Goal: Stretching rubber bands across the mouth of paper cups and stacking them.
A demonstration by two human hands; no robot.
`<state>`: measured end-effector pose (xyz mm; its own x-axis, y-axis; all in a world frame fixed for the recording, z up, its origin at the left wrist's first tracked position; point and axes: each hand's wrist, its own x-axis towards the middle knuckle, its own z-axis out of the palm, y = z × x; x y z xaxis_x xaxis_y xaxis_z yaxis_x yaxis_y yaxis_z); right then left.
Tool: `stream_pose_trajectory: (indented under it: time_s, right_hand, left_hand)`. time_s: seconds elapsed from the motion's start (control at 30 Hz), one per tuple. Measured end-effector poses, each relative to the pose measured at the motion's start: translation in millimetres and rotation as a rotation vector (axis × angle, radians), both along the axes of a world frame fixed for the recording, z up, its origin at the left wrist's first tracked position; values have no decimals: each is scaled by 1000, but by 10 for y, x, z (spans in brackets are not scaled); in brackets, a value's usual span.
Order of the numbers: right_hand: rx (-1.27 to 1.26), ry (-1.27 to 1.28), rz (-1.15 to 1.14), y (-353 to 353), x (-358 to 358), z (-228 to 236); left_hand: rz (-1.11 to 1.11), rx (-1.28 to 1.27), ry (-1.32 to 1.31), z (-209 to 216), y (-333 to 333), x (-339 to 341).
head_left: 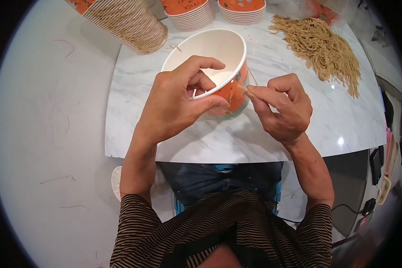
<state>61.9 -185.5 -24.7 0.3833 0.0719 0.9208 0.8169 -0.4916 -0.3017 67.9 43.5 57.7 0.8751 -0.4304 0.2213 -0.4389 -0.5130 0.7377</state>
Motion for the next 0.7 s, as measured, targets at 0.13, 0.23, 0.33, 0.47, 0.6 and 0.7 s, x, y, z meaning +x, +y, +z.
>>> stream_pose_trajectory:
  time_s: [0.13,0.23,0.33,0.47,0.6,0.7]
  right_hand:
    - [8,-25,-18,-31,28,-26]
    - [17,-20,-19,-31,31,-40]
    - [1,-13,-19,-27,31,-41]
    - [-6,-14,-35,-17,34,-37]
    - [-13,-7,-33,-11,47,-57]
    - [4,41,-22,-2,23,-58]
  left_hand:
    - [-14,28,-37,-16,-55,3]
    - [-6,39,-26,-20,-79,2]
    - [-3,43,-22,-10,-93,-6]
    - [-12,44,-33,-14,-110,-16]
    - [-6,43,-21,-16,-112,-14]
    - [-10,47,-23,-16,-111,-13]
